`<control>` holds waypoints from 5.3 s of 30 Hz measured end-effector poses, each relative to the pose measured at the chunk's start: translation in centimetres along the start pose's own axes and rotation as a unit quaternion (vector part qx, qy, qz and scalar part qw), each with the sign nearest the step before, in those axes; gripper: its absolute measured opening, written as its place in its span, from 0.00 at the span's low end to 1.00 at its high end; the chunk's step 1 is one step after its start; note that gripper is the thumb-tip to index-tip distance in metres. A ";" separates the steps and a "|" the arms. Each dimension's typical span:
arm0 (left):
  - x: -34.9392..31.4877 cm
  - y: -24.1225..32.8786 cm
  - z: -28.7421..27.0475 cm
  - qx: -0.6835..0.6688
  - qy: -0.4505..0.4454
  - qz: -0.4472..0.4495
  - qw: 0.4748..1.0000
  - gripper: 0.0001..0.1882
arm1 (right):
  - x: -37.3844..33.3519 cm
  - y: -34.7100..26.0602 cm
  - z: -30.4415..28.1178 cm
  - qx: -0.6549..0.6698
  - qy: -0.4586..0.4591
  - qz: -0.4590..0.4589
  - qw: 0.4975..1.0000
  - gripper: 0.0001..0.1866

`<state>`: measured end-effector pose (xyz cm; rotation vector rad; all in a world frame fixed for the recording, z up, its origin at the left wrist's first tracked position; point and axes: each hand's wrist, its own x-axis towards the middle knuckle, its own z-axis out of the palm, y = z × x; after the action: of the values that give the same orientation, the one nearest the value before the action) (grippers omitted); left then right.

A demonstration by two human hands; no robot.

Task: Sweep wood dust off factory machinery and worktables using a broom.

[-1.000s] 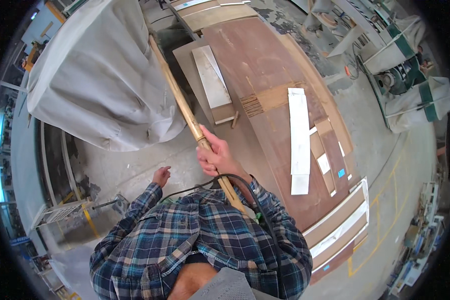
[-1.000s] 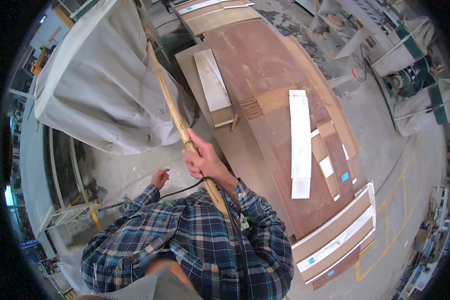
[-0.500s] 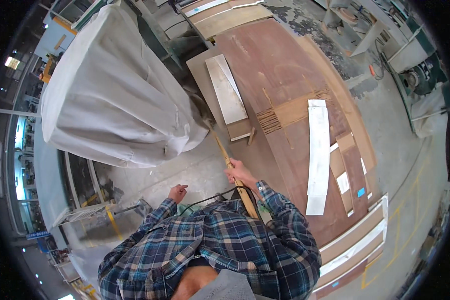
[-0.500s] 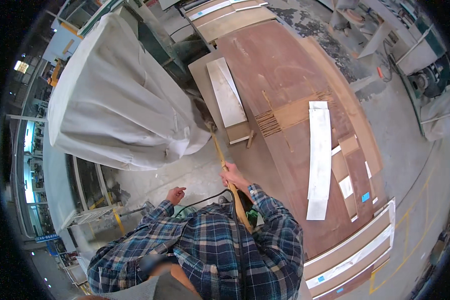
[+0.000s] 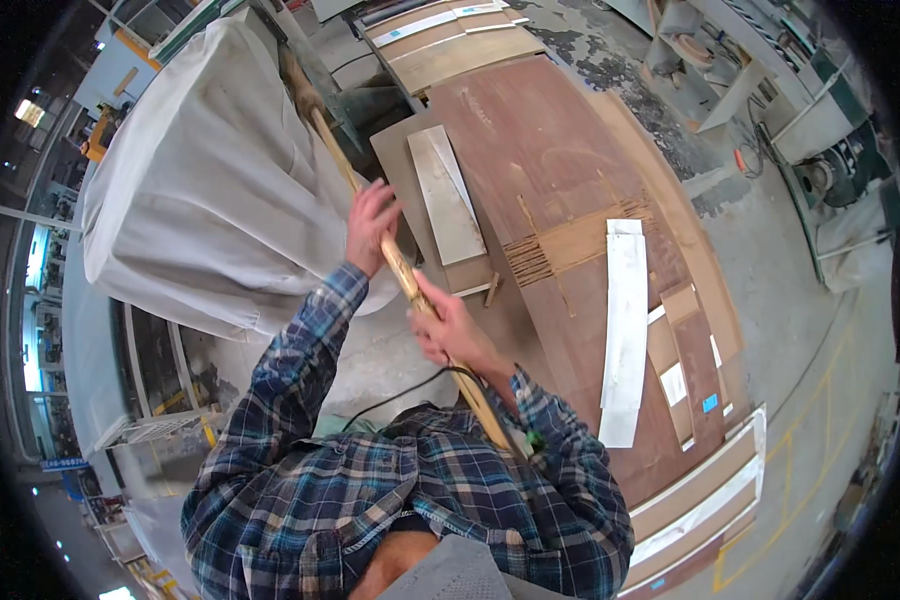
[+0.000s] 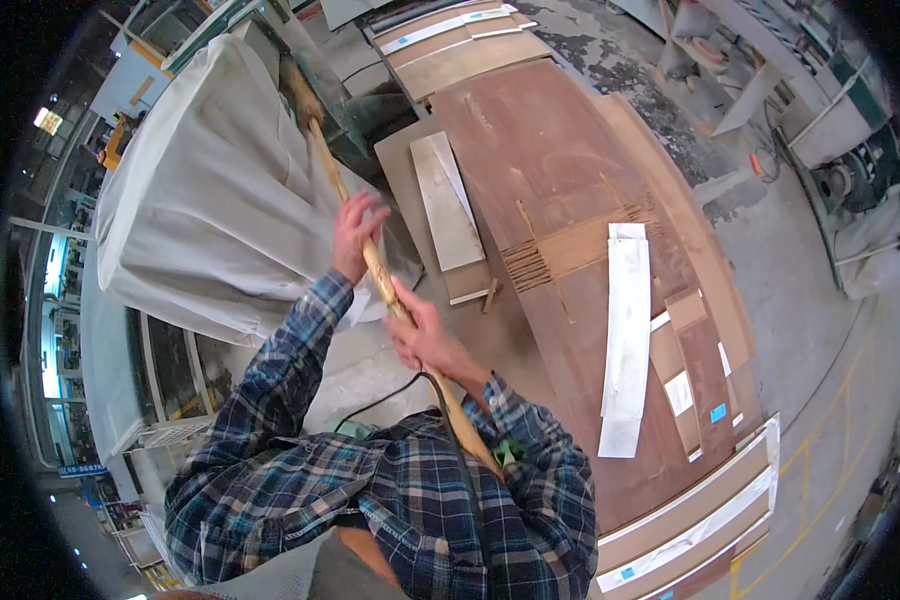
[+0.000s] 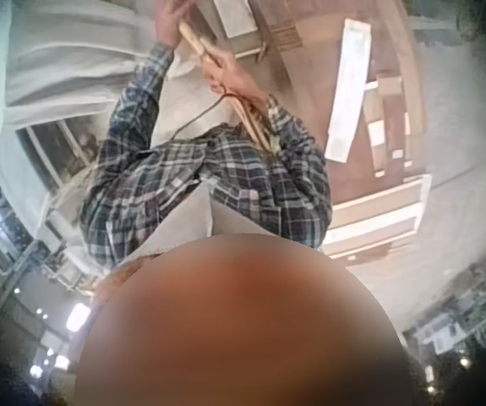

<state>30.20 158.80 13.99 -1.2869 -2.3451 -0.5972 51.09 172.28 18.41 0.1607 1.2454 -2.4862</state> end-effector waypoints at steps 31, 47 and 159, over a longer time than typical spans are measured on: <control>5.4 6.8 -1.7 0.000 0.094 -0.045 0.995 0.12 | -8.8 -5.4 -2.2 -0.196 0.014 -0.042 0.980 0.42; -7.4 15.7 6.1 -0.172 -0.227 0.094 0.954 0.09 | -24.7 0.4 -9.5 -0.267 0.015 0.189 0.945 0.39; 9.1 9.2 -2.3 -0.125 -0.023 0.164 0.978 0.35 | -33.3 -16.2 10.4 -0.886 0.436 -0.135 0.079 0.19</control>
<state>33.86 168.26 22.32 -1.7707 -2.0727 -0.7749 76.86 181.64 45.42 -0.4661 -2.4501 -0.8777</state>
